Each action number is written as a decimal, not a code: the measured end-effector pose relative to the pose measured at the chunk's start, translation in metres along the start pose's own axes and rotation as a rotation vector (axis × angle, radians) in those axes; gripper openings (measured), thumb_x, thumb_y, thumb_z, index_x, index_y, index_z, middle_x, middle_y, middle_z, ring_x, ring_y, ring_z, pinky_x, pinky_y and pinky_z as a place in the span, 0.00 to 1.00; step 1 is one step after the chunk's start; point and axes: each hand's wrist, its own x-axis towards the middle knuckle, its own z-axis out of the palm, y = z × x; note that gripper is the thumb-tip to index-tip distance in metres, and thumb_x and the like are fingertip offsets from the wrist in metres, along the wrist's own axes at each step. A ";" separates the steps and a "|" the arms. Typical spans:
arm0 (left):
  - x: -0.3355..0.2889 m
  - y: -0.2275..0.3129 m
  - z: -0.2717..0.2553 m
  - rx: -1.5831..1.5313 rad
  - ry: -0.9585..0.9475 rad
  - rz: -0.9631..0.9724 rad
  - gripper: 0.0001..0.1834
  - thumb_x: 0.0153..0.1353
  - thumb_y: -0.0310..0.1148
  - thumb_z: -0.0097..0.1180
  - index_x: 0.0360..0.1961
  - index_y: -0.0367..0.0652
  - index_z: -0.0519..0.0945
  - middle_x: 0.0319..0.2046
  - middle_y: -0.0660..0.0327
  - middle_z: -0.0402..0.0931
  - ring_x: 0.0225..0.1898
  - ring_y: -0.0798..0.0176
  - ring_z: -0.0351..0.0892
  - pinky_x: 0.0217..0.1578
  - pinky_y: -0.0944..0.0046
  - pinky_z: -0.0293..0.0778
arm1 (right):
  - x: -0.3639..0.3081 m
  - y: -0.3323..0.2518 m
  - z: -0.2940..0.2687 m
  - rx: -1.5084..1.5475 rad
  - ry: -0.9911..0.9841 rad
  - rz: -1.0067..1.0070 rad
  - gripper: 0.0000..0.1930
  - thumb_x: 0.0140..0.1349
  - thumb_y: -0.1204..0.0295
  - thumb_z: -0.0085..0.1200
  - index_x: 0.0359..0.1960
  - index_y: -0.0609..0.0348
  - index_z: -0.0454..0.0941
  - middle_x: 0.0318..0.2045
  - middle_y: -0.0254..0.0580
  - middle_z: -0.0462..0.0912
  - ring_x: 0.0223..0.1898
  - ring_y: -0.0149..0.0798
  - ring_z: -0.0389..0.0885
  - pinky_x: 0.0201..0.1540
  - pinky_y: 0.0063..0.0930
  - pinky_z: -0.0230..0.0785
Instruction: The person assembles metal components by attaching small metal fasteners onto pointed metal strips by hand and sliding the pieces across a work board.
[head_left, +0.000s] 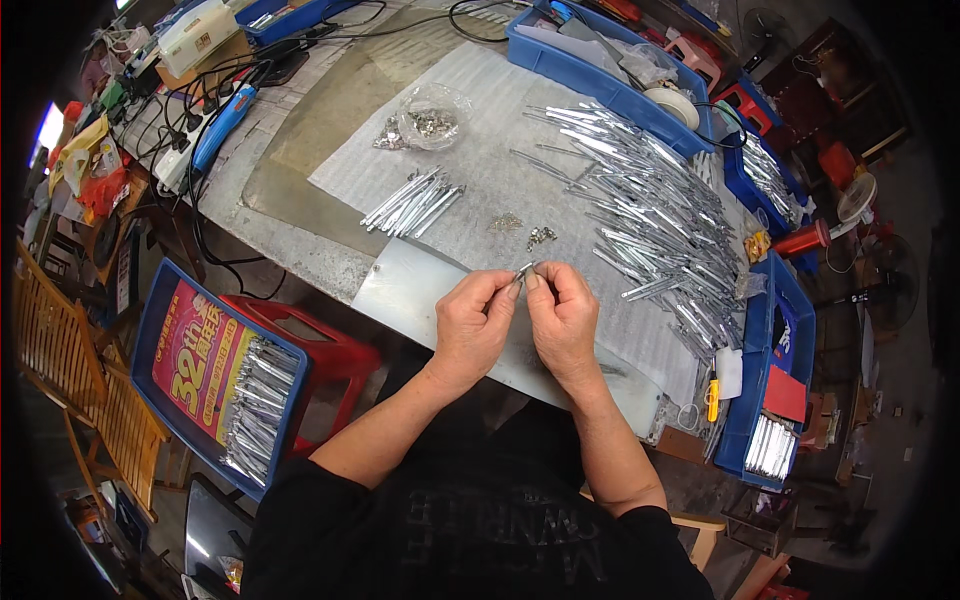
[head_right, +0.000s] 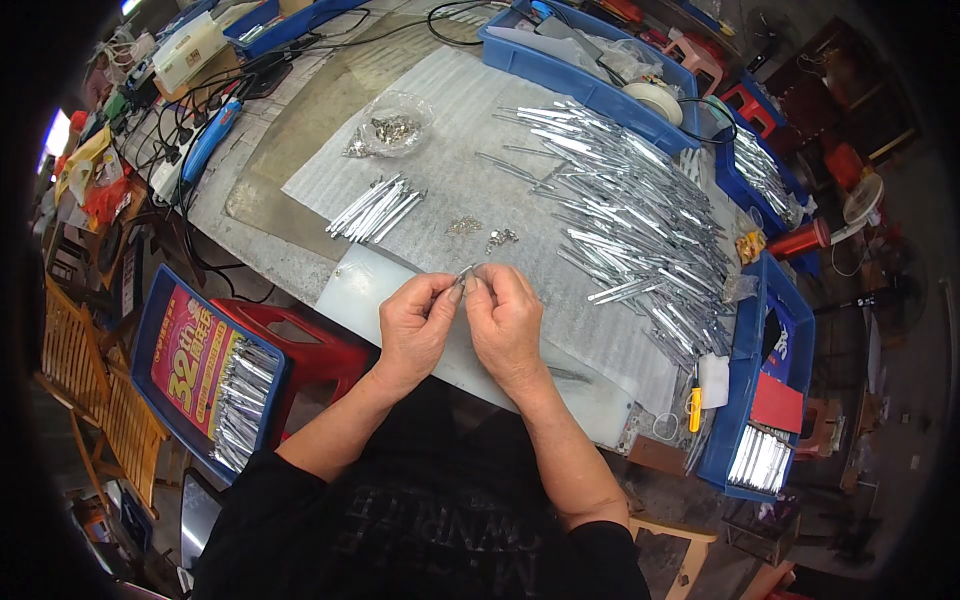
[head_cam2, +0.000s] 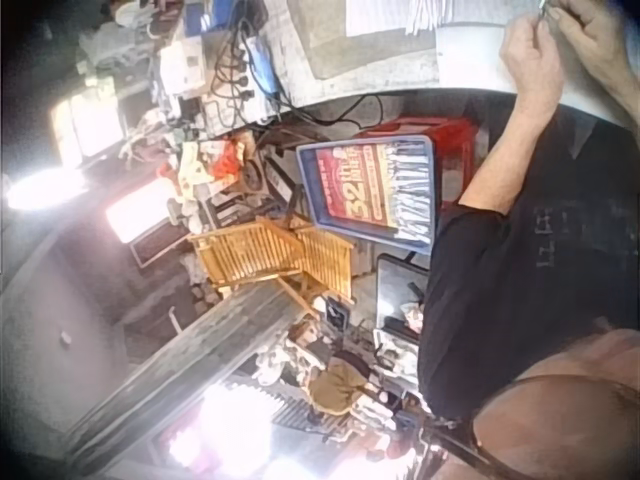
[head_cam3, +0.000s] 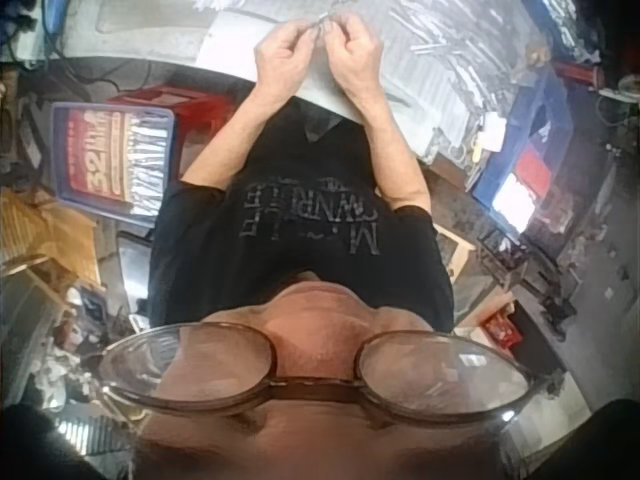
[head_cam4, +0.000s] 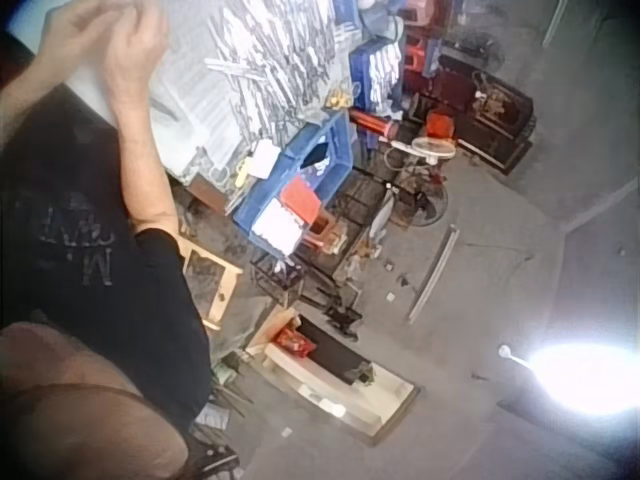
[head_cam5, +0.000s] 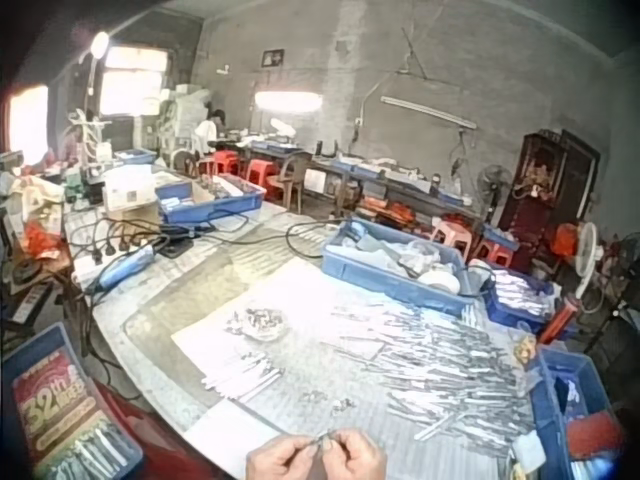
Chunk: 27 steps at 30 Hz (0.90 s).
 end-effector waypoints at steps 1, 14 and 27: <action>0.000 0.000 0.000 -0.006 -0.006 -0.019 0.06 0.55 0.24 0.54 0.33 0.34 0.76 0.22 0.65 0.72 0.22 0.77 0.66 0.22 0.76 0.65 | 0.000 0.000 0.000 0.000 0.000 -0.002 0.05 0.53 0.75 0.50 0.28 0.65 0.73 0.23 0.45 0.75 0.23 0.39 0.74 0.27 0.29 0.66; 0.000 0.000 0.001 -0.106 -0.017 -0.130 0.05 0.53 0.23 0.54 0.32 0.34 0.76 0.25 0.58 0.75 0.24 0.70 0.72 0.25 0.71 0.69 | 0.001 0.008 0.001 0.070 -0.037 0.042 0.06 0.55 0.74 0.51 0.28 0.65 0.73 0.22 0.40 0.74 0.24 0.31 0.71 0.27 0.23 0.64; -0.001 -0.003 -0.001 -0.357 -0.126 -0.304 0.06 0.58 0.24 0.51 0.34 0.33 0.75 0.24 0.69 0.71 0.24 0.80 0.65 0.24 0.80 0.62 | 0.005 0.021 -0.007 0.251 -0.190 0.130 0.08 0.58 0.72 0.49 0.31 0.66 0.74 0.22 0.38 0.74 0.24 0.28 0.70 0.29 0.22 0.64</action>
